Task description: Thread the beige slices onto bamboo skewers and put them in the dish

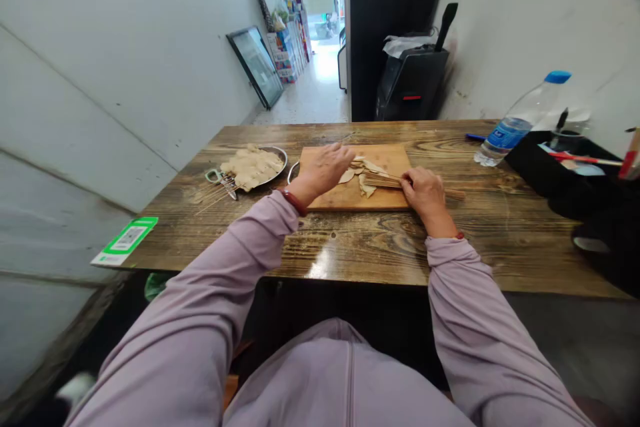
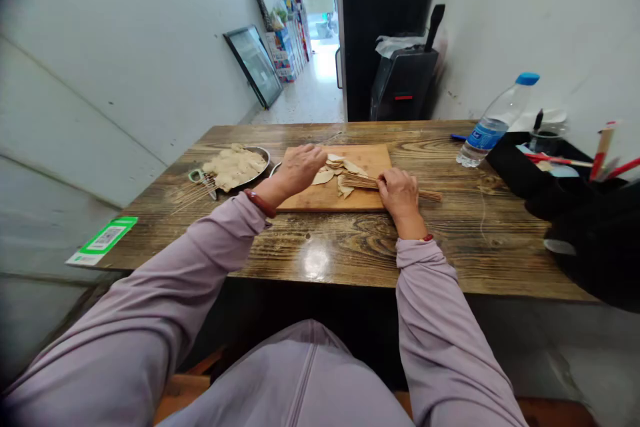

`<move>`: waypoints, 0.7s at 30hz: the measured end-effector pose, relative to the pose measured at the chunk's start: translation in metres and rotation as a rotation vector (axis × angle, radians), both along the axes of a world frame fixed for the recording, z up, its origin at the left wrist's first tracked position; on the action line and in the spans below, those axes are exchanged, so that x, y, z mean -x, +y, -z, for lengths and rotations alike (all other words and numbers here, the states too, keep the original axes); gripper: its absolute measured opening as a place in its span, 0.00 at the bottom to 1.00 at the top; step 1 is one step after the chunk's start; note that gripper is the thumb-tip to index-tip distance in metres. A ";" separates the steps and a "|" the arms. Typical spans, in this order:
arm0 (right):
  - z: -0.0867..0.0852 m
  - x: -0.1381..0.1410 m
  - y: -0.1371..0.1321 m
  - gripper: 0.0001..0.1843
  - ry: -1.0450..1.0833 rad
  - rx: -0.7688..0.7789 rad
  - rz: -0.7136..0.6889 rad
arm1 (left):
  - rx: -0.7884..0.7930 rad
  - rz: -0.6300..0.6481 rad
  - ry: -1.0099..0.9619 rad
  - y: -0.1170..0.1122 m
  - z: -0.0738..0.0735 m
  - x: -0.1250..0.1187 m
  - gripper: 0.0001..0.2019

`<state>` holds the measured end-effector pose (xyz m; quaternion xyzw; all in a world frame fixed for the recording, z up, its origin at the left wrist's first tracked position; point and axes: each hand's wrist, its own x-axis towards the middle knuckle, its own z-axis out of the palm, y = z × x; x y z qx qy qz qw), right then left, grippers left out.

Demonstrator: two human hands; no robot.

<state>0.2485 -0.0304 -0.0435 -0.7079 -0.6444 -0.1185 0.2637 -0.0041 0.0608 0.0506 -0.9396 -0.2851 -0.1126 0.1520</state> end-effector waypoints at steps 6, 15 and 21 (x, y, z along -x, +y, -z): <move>-0.004 0.001 -0.001 0.10 0.066 0.003 0.082 | 0.047 -0.202 -0.167 0.008 -0.016 0.078 0.10; 0.001 0.008 -0.001 0.19 0.076 0.021 -0.114 | 0.228 -0.331 -0.564 -0.009 -0.004 0.094 0.05; 0.000 -0.005 0.000 0.12 0.115 0.037 0.046 | 0.312 -0.277 -0.625 -0.016 0.001 0.075 0.06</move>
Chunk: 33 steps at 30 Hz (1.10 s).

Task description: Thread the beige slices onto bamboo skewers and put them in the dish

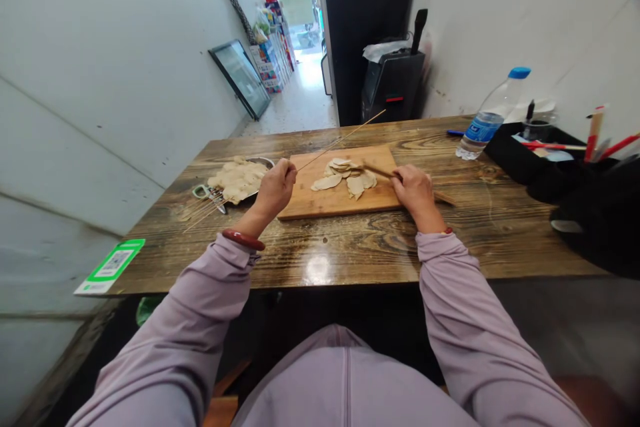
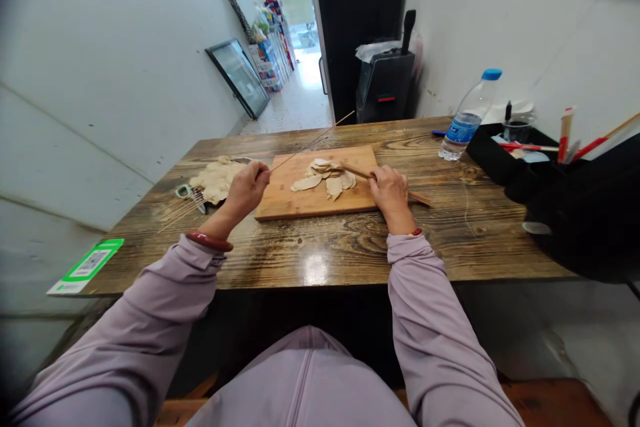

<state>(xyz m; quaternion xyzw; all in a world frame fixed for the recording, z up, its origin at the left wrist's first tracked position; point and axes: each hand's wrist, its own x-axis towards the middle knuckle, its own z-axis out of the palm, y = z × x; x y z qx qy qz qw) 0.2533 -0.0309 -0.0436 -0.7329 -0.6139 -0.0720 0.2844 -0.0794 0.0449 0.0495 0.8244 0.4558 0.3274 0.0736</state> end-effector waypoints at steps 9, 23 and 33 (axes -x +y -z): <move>-0.002 -0.006 0.007 0.16 0.175 -0.385 0.137 | -0.004 0.037 0.158 0.003 0.010 -0.026 0.08; -0.008 0.033 0.003 0.17 -0.046 -0.202 -0.318 | -0.149 0.274 0.410 0.021 0.005 -0.109 0.11; -0.011 0.029 0.001 0.19 0.203 -0.164 -0.048 | 0.044 0.398 0.585 0.031 0.036 -0.157 0.18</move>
